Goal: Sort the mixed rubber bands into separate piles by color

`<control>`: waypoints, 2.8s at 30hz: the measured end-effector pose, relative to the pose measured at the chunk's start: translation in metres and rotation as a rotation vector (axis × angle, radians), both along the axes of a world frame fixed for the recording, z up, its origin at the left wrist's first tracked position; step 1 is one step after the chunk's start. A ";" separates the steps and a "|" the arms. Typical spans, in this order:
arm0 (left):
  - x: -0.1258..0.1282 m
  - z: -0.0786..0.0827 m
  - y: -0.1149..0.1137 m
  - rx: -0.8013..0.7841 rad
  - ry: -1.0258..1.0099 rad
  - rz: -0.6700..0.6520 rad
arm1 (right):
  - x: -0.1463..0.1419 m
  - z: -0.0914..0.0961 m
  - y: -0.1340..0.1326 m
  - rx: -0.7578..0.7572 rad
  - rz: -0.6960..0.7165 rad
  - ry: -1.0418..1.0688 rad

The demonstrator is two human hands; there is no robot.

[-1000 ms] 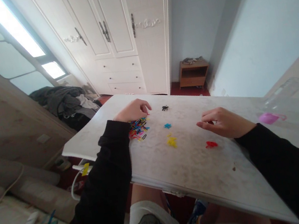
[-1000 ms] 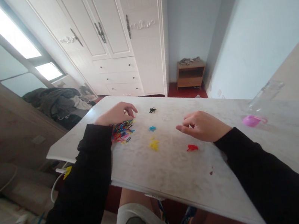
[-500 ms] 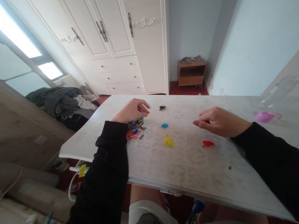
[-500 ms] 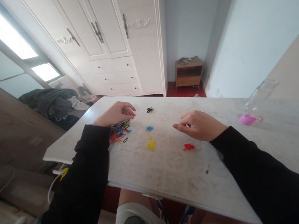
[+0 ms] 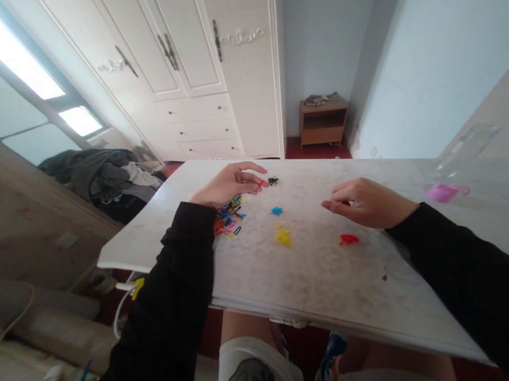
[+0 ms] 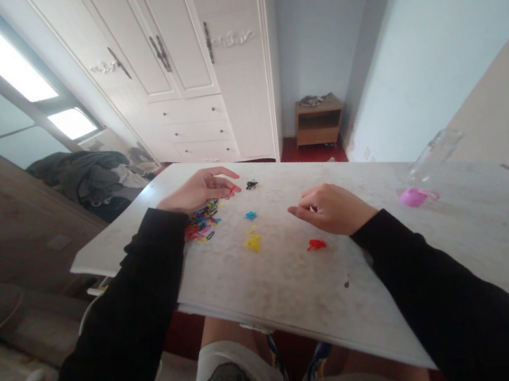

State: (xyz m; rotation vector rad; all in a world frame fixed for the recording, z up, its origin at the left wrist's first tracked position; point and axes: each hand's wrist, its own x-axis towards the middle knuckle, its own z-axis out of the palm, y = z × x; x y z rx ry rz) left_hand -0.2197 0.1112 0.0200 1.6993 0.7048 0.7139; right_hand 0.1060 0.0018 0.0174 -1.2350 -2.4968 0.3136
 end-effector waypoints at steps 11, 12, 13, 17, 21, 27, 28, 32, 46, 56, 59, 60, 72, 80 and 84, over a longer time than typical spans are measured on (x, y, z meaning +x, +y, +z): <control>0.019 -0.007 -0.009 -0.110 -0.084 -0.066 | -0.004 -0.002 -0.001 0.086 0.021 0.015; 0.021 -0.007 -0.010 -0.116 -0.056 -0.082 | -0.006 -0.002 -0.001 0.111 0.031 0.037; 0.022 -0.007 -0.011 -0.121 -0.030 -0.101 | -0.008 -0.003 -0.002 0.138 0.046 0.061; 0.025 -0.008 -0.015 -0.135 0.029 -0.177 | -0.017 -0.002 -0.009 0.208 0.137 0.115; 0.028 -0.009 -0.017 -0.110 0.081 -0.238 | -0.029 0.000 -0.019 0.178 0.232 0.062; 0.033 -0.011 -0.018 -0.077 0.076 -0.266 | -0.040 -0.003 -0.024 0.107 0.317 0.025; 0.033 -0.011 -0.018 -0.078 0.072 -0.269 | -0.040 -0.004 -0.023 0.100 0.314 0.026; 0.034 -0.012 -0.018 -0.088 0.065 -0.275 | -0.040 -0.005 -0.023 0.100 0.288 0.034; 0.035 -0.022 0.001 0.284 -0.076 0.306 | -0.037 -0.001 -0.021 0.229 0.136 0.063; 0.050 -0.041 0.021 0.471 0.117 0.531 | -0.036 -0.004 -0.019 0.237 0.114 0.065; 0.055 -0.042 0.018 0.526 0.197 0.474 | -0.035 -0.003 -0.019 0.243 0.108 0.065; 0.055 -0.042 0.017 0.541 0.217 0.460 | -0.035 -0.003 -0.019 0.245 0.108 0.063; 0.050 -0.040 0.017 0.558 0.258 0.476 | -0.025 0.003 -0.015 0.217 0.049 0.126; 0.044 -0.046 0.019 0.735 0.358 0.264 | -0.013 0.001 -0.007 0.179 -0.036 0.099; 0.043 -0.049 0.019 0.767 0.480 0.179 | -0.013 0.000 -0.007 0.202 -0.026 0.044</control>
